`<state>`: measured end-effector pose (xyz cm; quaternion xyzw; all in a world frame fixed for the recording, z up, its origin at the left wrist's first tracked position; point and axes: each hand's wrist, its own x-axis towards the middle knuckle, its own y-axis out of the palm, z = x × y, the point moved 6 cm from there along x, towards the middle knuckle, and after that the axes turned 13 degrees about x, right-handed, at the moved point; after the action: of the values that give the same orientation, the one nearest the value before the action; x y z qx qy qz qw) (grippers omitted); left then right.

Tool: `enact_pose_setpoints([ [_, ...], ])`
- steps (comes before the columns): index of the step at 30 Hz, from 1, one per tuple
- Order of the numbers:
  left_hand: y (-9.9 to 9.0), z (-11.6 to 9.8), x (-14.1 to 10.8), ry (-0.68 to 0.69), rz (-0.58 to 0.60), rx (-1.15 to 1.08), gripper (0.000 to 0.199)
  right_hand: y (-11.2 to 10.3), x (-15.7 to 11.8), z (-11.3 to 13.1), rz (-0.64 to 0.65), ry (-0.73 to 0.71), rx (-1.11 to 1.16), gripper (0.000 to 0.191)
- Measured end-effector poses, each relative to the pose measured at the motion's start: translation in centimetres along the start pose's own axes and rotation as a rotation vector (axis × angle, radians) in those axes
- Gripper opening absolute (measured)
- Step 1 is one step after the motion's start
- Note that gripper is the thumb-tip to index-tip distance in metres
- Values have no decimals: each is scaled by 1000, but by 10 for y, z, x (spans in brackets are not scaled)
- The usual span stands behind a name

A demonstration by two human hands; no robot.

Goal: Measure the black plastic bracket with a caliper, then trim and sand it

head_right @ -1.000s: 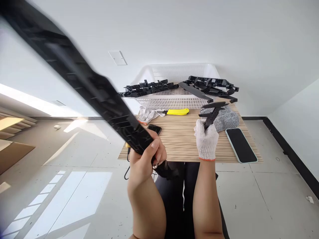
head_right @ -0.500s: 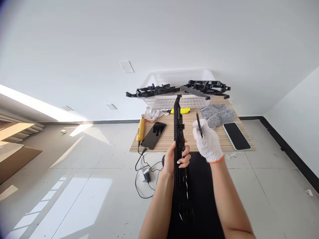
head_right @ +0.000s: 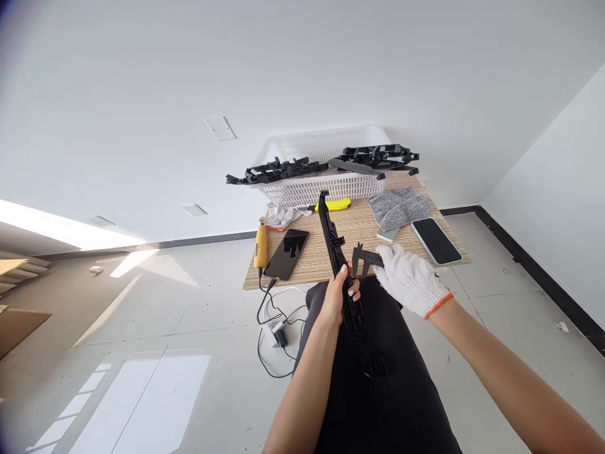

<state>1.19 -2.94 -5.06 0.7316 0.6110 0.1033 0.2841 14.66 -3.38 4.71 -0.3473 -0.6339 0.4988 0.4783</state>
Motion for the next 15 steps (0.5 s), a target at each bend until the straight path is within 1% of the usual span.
enact_pose_setpoints([
  [2, 0, 1, -1, -29, -7, 79, 49, 5, -5, 5, 75, 6, -87, 45],
  [6, -3, -2, -3, -18, -24, 156, 49, 1, -3, 11, 114, -10, -164, 34],
  [11, -6, -2, -5, -62, -55, 241, 37, -2, 3, 17, 129, -82, -112, 26],
  [13, -5, -4, -6, -61, -40, 215, 34, 0, 4, 16, 145, -120, -68, 25],
  [15, -5, -7, -6, -47, -9, 168, 32, 1, 4, 14, 147, -165, -8, 28],
])
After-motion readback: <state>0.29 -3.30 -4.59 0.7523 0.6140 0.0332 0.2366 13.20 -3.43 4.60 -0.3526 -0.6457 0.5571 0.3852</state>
